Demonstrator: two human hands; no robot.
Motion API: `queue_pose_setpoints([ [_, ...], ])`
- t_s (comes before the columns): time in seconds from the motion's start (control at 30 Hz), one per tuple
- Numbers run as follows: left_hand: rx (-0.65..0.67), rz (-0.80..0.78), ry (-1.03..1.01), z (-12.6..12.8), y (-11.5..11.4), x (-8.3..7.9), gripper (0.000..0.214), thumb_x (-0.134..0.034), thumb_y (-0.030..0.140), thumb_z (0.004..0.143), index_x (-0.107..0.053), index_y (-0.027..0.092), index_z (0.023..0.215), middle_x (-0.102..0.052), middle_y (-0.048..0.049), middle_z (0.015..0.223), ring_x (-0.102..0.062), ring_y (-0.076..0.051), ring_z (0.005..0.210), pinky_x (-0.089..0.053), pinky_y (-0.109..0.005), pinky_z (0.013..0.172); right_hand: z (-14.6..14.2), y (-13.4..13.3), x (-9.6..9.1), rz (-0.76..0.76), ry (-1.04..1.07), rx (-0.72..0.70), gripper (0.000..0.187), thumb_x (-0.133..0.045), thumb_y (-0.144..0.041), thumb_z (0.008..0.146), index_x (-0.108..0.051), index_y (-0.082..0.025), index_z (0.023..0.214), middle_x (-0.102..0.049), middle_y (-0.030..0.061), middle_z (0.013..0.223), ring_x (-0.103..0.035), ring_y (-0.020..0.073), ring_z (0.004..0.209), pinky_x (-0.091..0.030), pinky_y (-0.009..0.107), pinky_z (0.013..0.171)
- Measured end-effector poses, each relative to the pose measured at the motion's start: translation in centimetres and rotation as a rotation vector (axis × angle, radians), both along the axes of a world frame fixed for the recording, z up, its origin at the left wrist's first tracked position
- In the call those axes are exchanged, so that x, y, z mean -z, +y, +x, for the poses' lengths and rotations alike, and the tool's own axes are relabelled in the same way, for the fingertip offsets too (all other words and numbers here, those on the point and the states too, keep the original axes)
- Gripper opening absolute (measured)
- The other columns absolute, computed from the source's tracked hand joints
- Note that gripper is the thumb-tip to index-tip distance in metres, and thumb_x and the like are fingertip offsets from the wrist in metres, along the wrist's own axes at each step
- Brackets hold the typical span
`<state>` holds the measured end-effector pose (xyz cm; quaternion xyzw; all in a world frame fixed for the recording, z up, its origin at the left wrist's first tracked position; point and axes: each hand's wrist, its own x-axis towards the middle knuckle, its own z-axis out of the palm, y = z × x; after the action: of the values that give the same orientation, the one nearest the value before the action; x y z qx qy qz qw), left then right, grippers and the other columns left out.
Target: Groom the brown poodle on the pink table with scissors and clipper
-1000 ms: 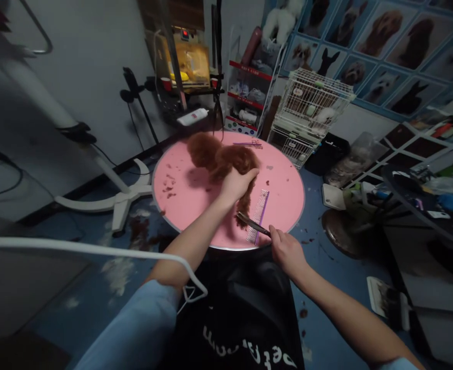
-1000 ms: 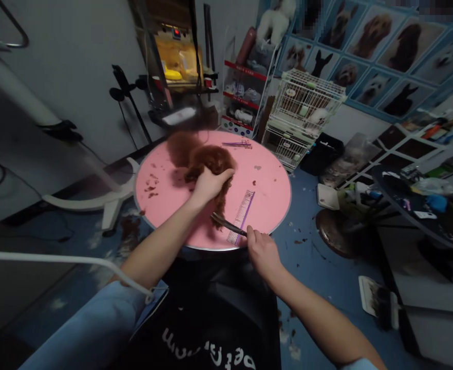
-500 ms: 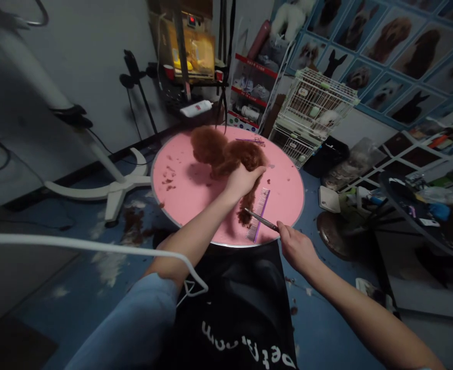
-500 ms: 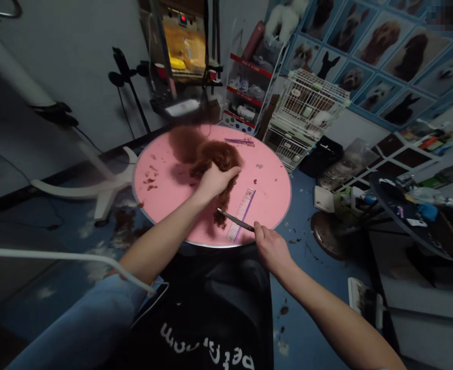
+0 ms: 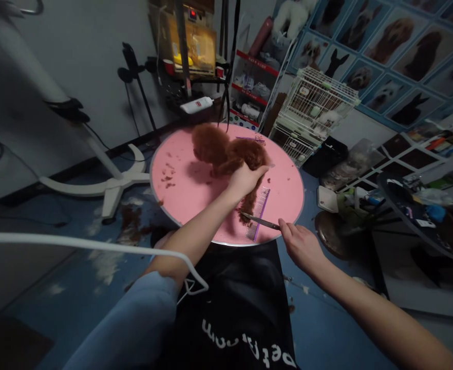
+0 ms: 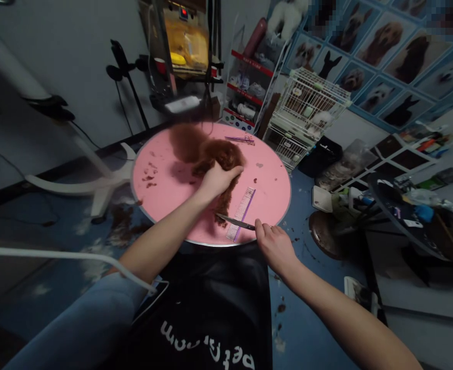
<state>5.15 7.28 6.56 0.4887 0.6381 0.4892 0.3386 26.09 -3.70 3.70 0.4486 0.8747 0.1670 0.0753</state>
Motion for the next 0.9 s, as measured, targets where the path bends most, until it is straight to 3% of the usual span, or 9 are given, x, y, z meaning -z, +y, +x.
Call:
queue_pose_setpoints([
  [0.1, 0.001, -0.008, 0.007, 0.1, 0.1, 0.1, 0.062, -0.069, 0.055, 0.069, -0.056, 0.011, 0.111, -0.068, -0.0225, 0.109, -0.061, -0.035, 0.111, -0.044, -0.038, 0.094, -0.4, -0.1, -0.5, -0.024, 0.012, 0.047, 0.049, -0.043, 0.001, 0.081, -0.050, -0.009, 0.129, -0.067, 0.0152, 0.093, -0.064, 0.0245, 0.078, -0.048, 0.034, 0.073],
  [0.17, 0.005, -0.012, 0.012, 0.1, 0.1, 0.1, 0.059, -0.069, 0.054, 0.070, -0.057, 0.011, 0.109, -0.068, -0.0228, 0.108, -0.062, -0.036, 0.110, -0.043, -0.039, 0.094, -0.9, -0.8, -0.3, -0.135, 0.073, 0.098, 0.047, -0.044, 0.000, 0.081, -0.051, -0.009, 0.126, -0.067, 0.0157, 0.095, -0.065, 0.0244, 0.080, -0.049, 0.033, 0.072],
  [0.27, -0.001, -0.010, -0.017, 0.1, 0.2, -0.1, 0.055, -0.070, 0.049, 0.071, -0.057, 0.012, 0.110, -0.068, -0.0211, 0.110, -0.062, -0.033, 0.111, -0.044, -0.036, 0.094, -2.4, -3.0, 1.7, -0.546, 0.416, 0.089, 0.037, -0.051, -0.004, 0.078, -0.055, -0.016, 0.112, -0.068, 0.0097, 0.095, -0.065, 0.0198, 0.081, -0.049, 0.029, 0.072],
  [0.33, -0.008, -0.009, -0.038, 0.2, 0.2, -0.3, 0.054, -0.070, 0.046, 0.071, -0.056, 0.012, 0.111, -0.068, -0.0205, 0.113, -0.061, -0.032, 0.112, -0.043, -0.035, 0.095, -4.1, -4.7, 4.0, -0.908, 0.794, 0.067, 0.027, -0.053, -0.011, 0.078, -0.054, -0.020, 0.103, -0.068, 0.0044, 0.092, -0.064, 0.0154, 0.078, -0.050, 0.026, 0.071],
  [0.4, -0.006, -0.017, -0.050, 0.3, 0.3, -0.4, 0.053, -0.071, 0.045, 0.071, -0.057, 0.012, 0.110, -0.067, -0.0210, 0.112, -0.061, -0.032, 0.112, -0.043, -0.035, 0.096, -6.0, -6.0, 6.4, -1.158, 1.161, 0.133, 0.024, -0.055, -0.018, 0.079, -0.050, -0.020, 0.103, -0.066, 0.0030, 0.089, -0.063, 0.0132, 0.073, -0.051, 0.026, 0.067],
  [0.5, -0.001, -0.024, -0.056, 0.4, 0.4, -0.5, 0.054, -0.073, 0.044, 0.070, -0.057, 0.012, 0.111, -0.068, -0.0202, 0.110, -0.060, -0.031, 0.114, -0.043, -0.035, 0.097, -8.7, -6.2, 8.7, -1.191, 1.493, 0.146, 0.040, -0.066, -0.019, 0.068, -0.049, -0.020, 0.104, -0.063, 0.0032, 0.095, -0.063, 0.0146, 0.084, -0.051, 0.032, 0.080],
  [0.6, 0.000, -0.027, -0.039, 0.7, 0.5, -0.6, 0.054, -0.072, 0.045, 0.071, -0.056, 0.013, 0.112, -0.069, -0.0197, 0.108, -0.060, -0.032, 0.113, -0.043, -0.036, 0.096, -10.2, -5.2, 9.4, -1.137, 1.642, 0.151, 0.046, -0.069, -0.020, 0.065, -0.048, -0.021, 0.106, -0.061, 0.0025, 0.096, -0.063, 0.0151, 0.089, -0.049, 0.036, 0.088],
  [0.8, -0.007, -0.054, -0.032, 1.3, 0.7, -0.6, 0.055, -0.072, 0.047, 0.070, -0.057, 0.013, 0.110, -0.069, -0.0196, 0.107, -0.060, -0.033, 0.114, -0.043, -0.038, 0.096, -11.3, -4.3, 9.9, -1.115, 1.750, 0.275, 0.041, -0.071, -0.027, 0.069, -0.047, -0.022, 0.102, -0.061, -0.0004, 0.087, -0.061, 0.0109, 0.069, -0.053, 0.032, 0.075],
  [0.9, -0.011, -0.059, -0.044, 1.5, 0.7, -0.6, 0.052, -0.073, 0.046, 0.069, -0.058, 0.014, 0.107, -0.070, -0.0181, 0.104, -0.061, -0.032, 0.113, -0.044, -0.038, 0.096, -11.3, -4.3, 10.0, -1.127, 1.753, 0.282, 0.042, -0.071, -0.027, 0.067, -0.048, -0.023, 0.102, -0.061, -0.0008, 0.087, -0.061, 0.0103, 0.068, -0.054, 0.033, 0.076],
])
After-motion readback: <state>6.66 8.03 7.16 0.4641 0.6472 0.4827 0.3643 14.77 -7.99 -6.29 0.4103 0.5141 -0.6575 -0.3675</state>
